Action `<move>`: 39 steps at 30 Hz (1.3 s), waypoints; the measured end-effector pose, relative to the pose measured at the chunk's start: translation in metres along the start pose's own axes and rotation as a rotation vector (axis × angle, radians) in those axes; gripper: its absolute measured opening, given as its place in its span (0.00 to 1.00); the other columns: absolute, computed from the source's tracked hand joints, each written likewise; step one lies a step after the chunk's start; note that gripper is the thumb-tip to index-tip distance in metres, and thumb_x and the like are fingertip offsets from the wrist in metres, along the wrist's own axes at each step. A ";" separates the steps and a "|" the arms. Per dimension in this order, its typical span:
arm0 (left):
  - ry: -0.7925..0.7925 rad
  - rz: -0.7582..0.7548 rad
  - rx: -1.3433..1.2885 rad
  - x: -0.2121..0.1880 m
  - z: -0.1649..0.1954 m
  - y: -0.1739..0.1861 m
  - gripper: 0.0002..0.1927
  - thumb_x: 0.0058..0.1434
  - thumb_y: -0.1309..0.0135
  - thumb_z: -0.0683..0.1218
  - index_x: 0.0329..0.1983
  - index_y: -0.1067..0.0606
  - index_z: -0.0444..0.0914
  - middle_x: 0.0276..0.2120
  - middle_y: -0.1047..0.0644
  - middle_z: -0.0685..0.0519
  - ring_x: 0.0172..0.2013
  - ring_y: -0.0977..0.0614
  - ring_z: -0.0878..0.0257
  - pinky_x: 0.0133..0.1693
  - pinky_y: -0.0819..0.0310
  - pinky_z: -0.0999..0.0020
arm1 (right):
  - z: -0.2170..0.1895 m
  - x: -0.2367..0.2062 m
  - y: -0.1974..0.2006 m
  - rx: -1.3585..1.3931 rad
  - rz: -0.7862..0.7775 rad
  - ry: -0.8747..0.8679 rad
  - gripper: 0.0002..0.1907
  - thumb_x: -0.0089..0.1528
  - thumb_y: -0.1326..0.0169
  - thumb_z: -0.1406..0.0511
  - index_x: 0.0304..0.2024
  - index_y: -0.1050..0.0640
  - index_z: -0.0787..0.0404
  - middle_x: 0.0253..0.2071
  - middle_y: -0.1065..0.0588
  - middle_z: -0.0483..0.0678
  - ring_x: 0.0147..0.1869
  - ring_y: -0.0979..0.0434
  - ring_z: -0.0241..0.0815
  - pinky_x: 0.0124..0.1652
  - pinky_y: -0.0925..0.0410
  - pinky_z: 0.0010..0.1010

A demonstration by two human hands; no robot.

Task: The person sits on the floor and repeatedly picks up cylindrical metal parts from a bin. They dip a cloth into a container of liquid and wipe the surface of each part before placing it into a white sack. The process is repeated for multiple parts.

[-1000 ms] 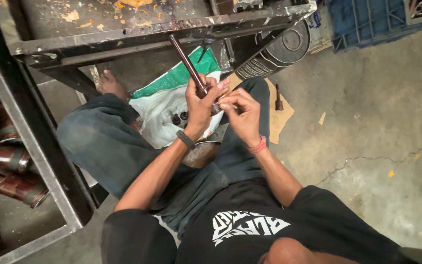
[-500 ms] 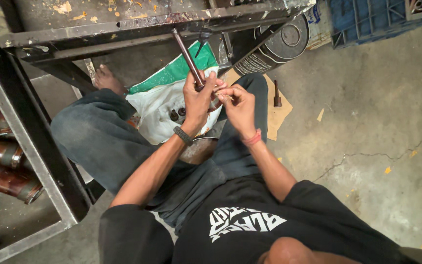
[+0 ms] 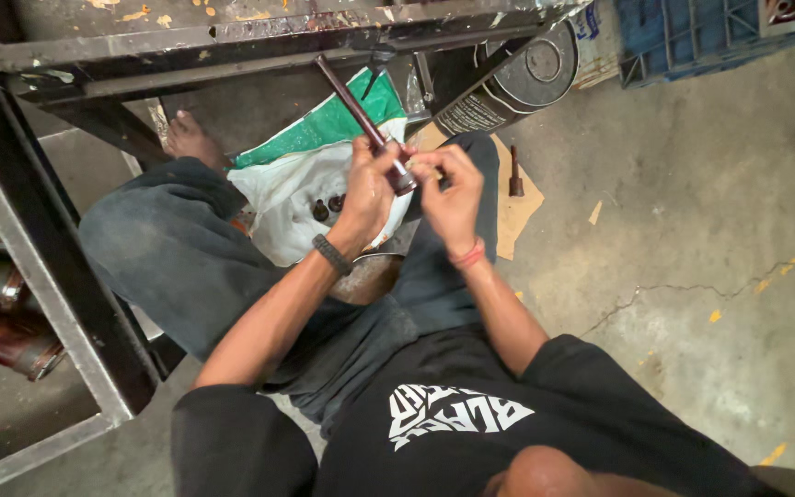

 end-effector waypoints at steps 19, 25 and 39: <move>-0.203 0.084 0.386 0.013 -0.005 0.017 0.17 0.59 0.64 0.55 0.25 0.40 0.37 0.17 0.37 0.57 0.18 0.35 0.72 0.19 0.41 0.79 | 0.011 -0.014 -0.011 0.208 -0.128 -0.159 0.04 0.47 0.49 0.76 0.26 0.27 0.67 0.26 0.32 0.47 0.30 0.34 0.32 0.30 0.39 0.19; 0.010 0.014 0.268 0.017 -0.014 0.015 0.15 0.56 0.64 0.55 0.27 0.41 0.38 0.15 0.36 0.55 0.15 0.34 0.69 0.12 0.47 0.78 | -0.030 -0.011 -0.010 -0.180 -0.113 0.267 0.08 0.43 0.52 0.78 0.24 0.28 0.66 0.24 0.32 0.50 0.32 0.33 0.42 0.40 0.36 0.28; -0.092 0.070 0.320 0.017 -0.020 0.033 0.13 0.55 0.61 0.53 0.27 0.39 0.39 0.18 0.37 0.57 0.20 0.32 0.70 0.21 0.37 0.76 | 0.022 -0.019 -0.006 0.102 -0.179 0.005 0.05 0.48 0.49 0.76 0.27 0.26 0.65 0.27 0.30 0.47 0.33 0.31 0.35 0.33 0.37 0.21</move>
Point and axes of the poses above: each hand's wrist, its own x-axis towards the middle knuckle, its own y-axis out of the back of the hand, z = x × y, the point moved 5 cm from there along x, towards the middle knuckle
